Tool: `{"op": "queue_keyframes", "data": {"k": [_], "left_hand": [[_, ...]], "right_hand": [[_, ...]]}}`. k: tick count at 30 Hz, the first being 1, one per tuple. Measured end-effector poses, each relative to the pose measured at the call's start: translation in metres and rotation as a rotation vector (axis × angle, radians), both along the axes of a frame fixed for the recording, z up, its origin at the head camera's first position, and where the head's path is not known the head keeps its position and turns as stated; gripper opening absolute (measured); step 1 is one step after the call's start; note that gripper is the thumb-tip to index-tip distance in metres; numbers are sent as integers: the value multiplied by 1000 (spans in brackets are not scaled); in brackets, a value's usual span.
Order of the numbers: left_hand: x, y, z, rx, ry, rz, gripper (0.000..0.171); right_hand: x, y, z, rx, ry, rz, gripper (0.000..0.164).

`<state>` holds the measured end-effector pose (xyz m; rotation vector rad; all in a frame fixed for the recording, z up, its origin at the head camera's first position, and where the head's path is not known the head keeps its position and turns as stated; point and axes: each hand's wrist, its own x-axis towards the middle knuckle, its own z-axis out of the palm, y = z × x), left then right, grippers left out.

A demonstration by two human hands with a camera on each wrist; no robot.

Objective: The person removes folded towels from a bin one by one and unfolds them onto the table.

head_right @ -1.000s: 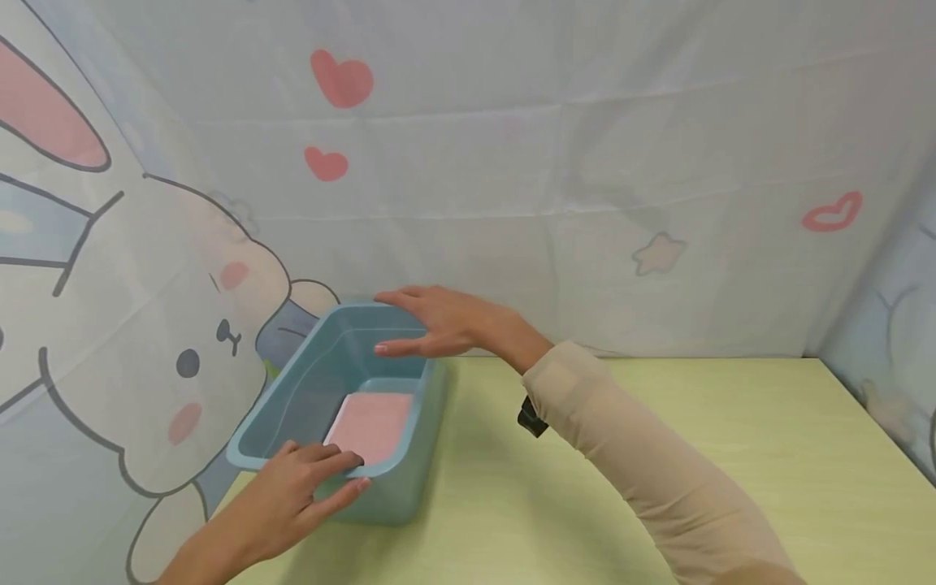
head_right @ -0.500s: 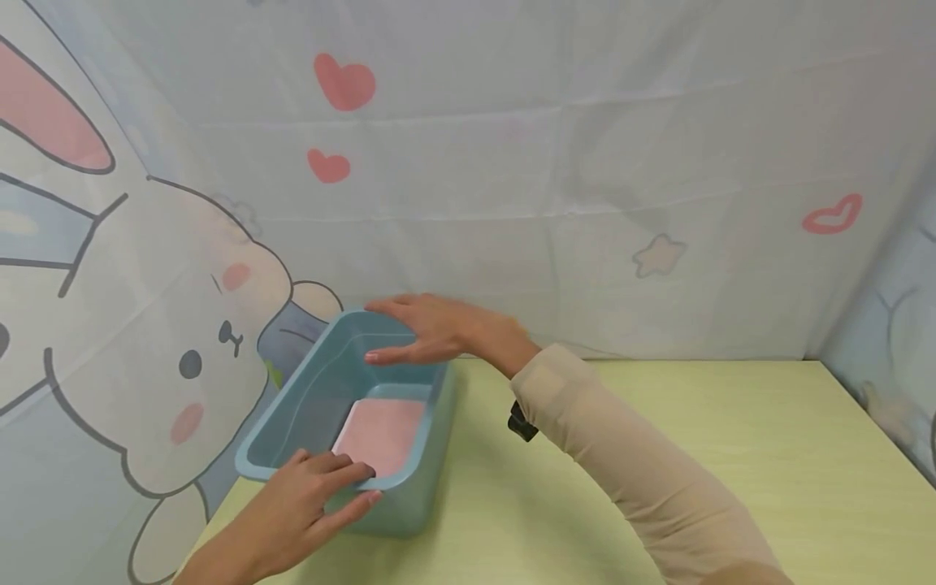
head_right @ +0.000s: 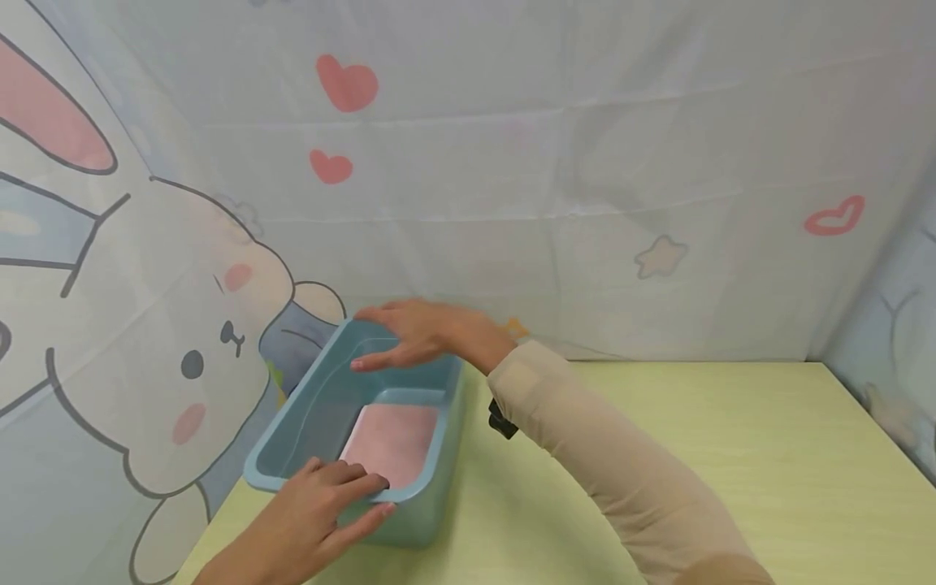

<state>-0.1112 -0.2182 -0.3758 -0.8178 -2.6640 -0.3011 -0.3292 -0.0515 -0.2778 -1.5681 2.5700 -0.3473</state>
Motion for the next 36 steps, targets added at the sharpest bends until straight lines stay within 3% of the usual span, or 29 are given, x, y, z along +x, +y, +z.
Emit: {"op": "queue_keyframes", "data": {"k": [12, 20, 26, 36], "left_hand": [[1, 9, -6, -10, 120, -68, 20], [3, 15, -8, 11, 136, -100, 20], [4, 17, -9, 19, 139, -92, 20], [5, 18, -9, 26, 151, -82, 21]], "right_hand": [[-2, -31, -11, 135, -44, 20, 90], [-4, -45, -24, 242, -107, -61, 88], [-7, -49, -25, 364, -101, -127, 84], [-6, -63, -22, 402, -103, -114, 84]]}}
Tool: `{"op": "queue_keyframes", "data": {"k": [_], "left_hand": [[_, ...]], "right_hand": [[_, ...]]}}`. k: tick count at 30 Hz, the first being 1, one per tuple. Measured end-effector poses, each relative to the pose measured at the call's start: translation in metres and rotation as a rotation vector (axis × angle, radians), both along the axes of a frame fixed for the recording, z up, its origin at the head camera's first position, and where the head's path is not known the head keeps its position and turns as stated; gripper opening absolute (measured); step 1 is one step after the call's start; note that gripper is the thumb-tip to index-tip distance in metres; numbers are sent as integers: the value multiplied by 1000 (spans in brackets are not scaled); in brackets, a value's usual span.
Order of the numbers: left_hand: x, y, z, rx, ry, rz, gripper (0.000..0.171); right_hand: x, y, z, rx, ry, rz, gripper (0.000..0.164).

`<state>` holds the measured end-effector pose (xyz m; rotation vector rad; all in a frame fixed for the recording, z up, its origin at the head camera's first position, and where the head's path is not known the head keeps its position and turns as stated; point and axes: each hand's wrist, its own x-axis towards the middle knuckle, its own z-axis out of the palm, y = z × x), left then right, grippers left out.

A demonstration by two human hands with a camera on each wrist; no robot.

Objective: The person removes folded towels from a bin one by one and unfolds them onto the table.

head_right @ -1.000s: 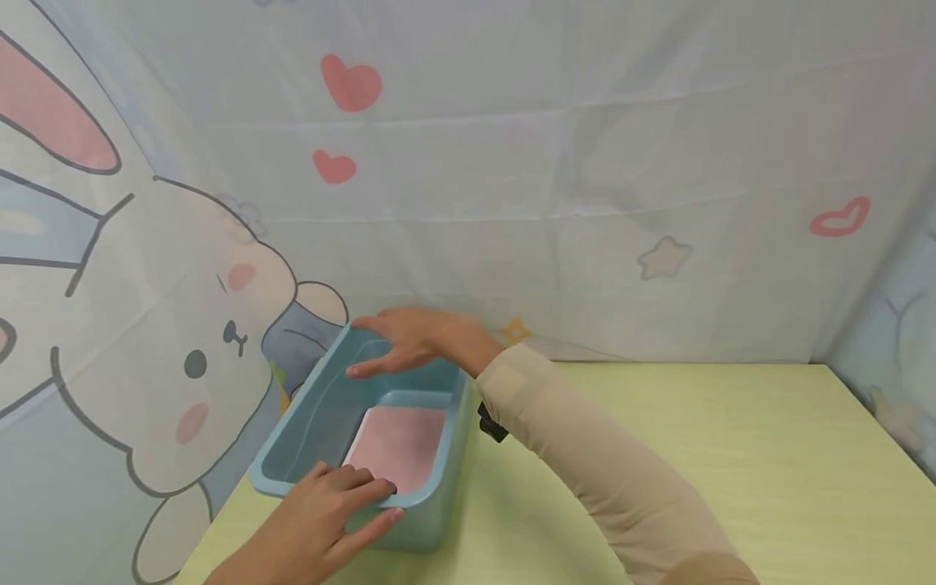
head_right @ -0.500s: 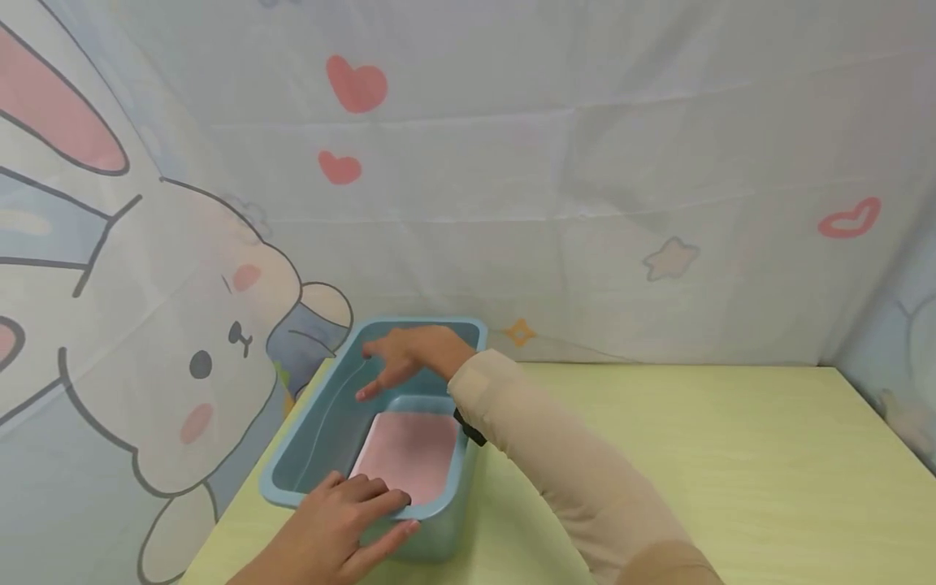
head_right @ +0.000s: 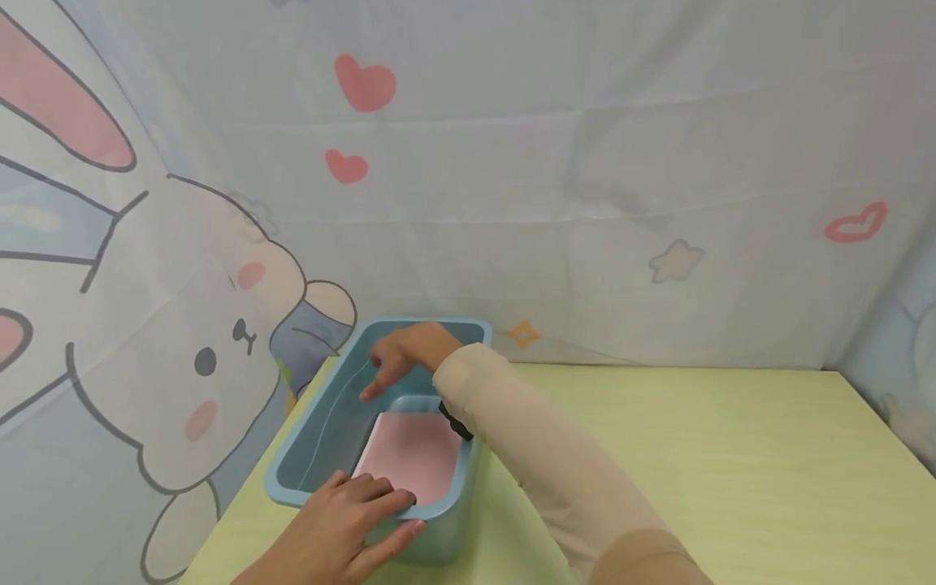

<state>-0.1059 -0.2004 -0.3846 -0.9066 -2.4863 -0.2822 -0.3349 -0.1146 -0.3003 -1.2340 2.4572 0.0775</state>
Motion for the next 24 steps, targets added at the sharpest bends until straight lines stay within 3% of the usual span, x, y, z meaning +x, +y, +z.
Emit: {"op": "queue_keyframes", "data": {"k": [6, 10, 19, 24], "left_hand": [[0, -1, 0, -3, 34, -5, 21], [0, 0, 1, -14, 38, 0, 22], [-2, -1, 0, -24, 71, 9, 24], [-3, -1, -3, -15, 94, 2, 24]], "right_hand": [[2, -16, -5, 20, 2, -5, 81], [-2, -22, -13, 7, -70, -58, 79], [-12, -21, -44, -47, -239, -209, 76], [-17, -19, -66, -50, -263, -248, 65]]}}
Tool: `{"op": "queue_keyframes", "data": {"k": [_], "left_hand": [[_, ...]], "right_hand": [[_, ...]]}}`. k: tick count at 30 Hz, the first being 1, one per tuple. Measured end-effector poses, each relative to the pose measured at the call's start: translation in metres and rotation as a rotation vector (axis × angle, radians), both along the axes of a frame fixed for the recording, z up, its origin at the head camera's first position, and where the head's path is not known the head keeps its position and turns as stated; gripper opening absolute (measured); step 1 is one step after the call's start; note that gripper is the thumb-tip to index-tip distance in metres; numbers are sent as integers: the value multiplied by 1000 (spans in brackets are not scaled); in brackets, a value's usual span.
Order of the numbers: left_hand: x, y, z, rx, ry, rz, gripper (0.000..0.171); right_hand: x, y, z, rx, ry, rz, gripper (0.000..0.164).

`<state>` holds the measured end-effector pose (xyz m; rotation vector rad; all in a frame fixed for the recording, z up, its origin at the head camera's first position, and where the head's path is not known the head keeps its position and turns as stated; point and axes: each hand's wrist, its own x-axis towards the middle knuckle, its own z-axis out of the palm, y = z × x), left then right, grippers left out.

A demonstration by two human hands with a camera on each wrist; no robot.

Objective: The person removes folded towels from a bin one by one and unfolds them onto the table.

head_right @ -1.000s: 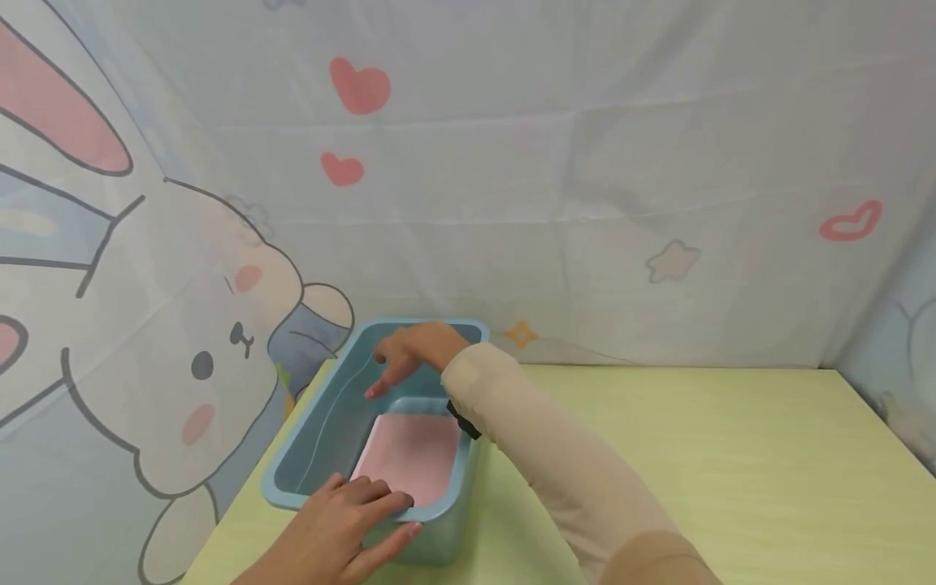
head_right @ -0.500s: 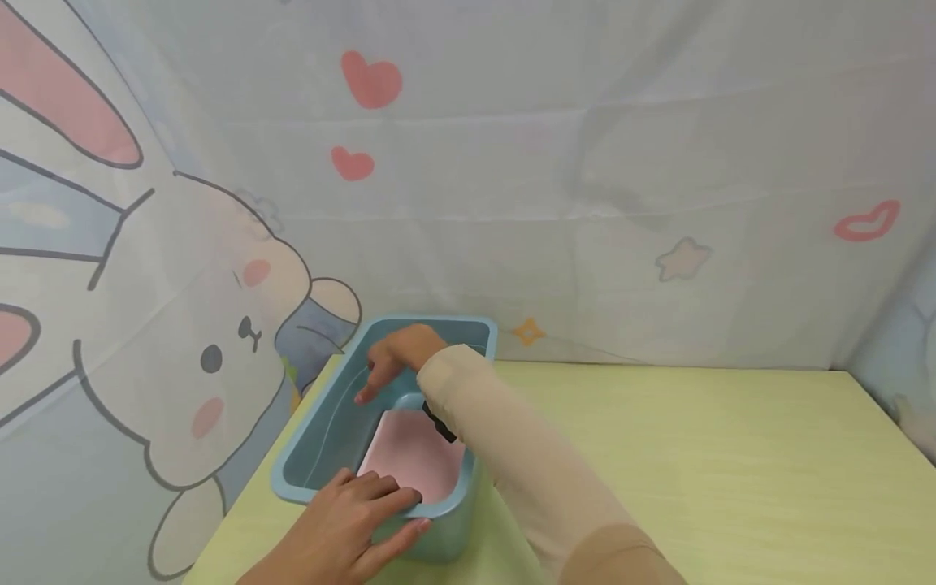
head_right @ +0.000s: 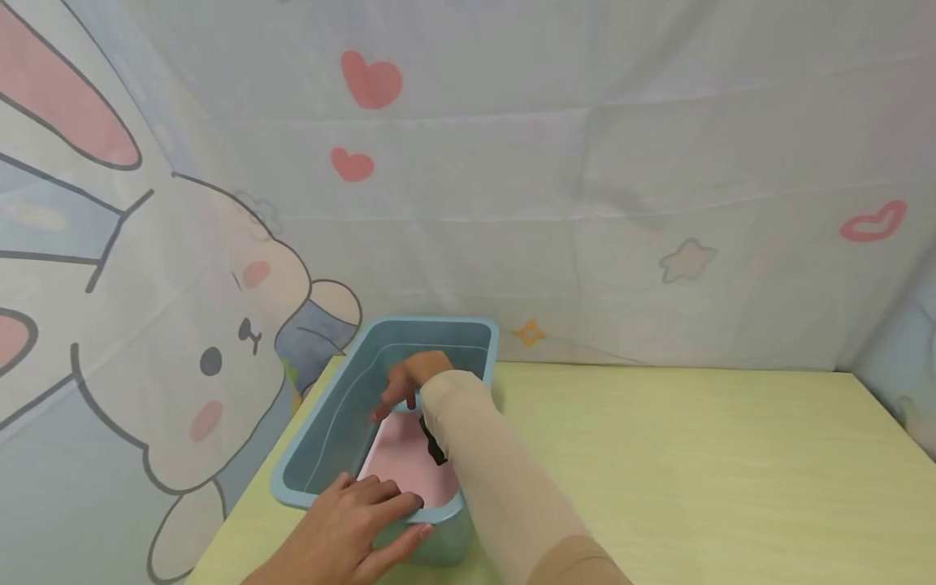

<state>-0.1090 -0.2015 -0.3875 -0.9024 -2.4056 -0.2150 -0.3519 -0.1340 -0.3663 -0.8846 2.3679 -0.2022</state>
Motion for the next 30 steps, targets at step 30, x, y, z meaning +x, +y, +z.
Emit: {"op": "queue_keyframes", "data": {"k": [30], "left_hand": [[1, 1, 4, -10, -67, 22, 23]], "right_hand": [[-2, -2, -33, 156, 60, -48, 60]]}}
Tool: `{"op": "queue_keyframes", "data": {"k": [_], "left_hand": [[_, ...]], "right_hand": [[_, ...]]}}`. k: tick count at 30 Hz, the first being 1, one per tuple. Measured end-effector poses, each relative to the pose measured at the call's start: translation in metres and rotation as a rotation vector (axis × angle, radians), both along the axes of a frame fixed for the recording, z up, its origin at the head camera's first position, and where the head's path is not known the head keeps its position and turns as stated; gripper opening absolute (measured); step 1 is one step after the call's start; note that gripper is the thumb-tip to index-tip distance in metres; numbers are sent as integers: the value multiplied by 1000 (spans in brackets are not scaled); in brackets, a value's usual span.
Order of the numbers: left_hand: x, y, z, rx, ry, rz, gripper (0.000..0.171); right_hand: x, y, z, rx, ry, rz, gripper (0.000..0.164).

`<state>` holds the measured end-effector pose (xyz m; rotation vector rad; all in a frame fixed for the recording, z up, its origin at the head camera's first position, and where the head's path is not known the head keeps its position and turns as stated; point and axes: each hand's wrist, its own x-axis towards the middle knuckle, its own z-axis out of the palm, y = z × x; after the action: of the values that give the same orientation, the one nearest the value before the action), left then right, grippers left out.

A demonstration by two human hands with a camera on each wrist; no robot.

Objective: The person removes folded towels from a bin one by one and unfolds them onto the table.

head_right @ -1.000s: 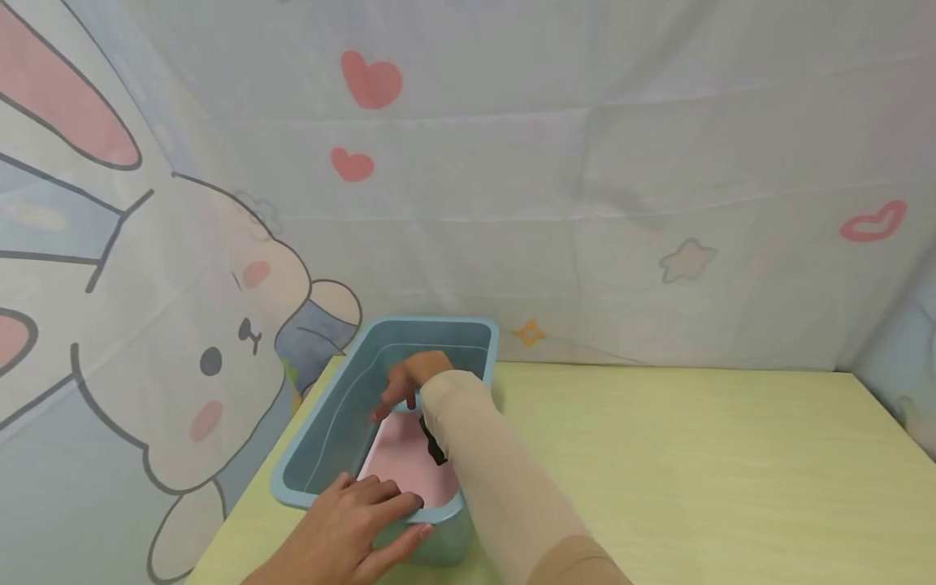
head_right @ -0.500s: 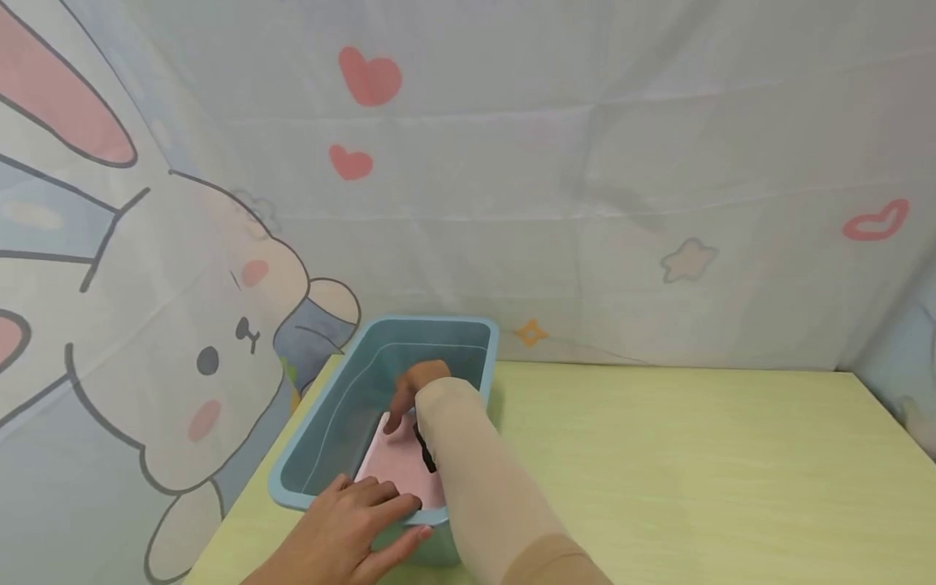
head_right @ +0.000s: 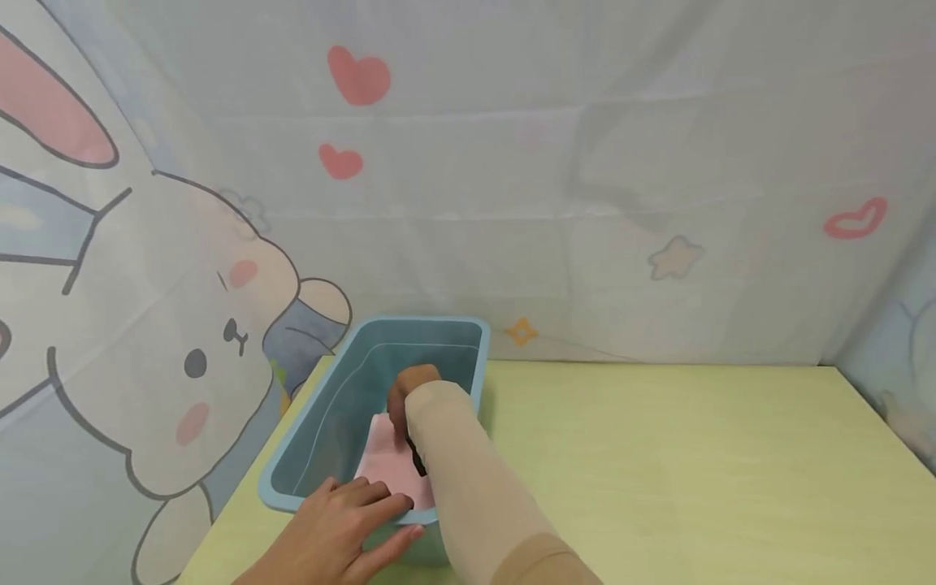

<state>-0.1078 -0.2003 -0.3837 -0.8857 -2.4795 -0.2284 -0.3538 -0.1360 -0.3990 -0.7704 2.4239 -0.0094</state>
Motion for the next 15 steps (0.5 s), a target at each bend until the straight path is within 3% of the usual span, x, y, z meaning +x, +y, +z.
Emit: {"op": "queue_keyframes", "data": {"k": [4, 8, 15], "left_hand": [[-1, 0, 0, -2, 5, -5, 23], [-1, 0, 1, 3, -8, -7, 23], [0, -1, 0, 9, 1, -14, 23]], "right_hand": [[-1, 0, 1, -12, -37, -30, 62], [1, 1, 2, -100, -81, -135, 56], [3, 2, 7, -137, -58, -127, 49]]}}
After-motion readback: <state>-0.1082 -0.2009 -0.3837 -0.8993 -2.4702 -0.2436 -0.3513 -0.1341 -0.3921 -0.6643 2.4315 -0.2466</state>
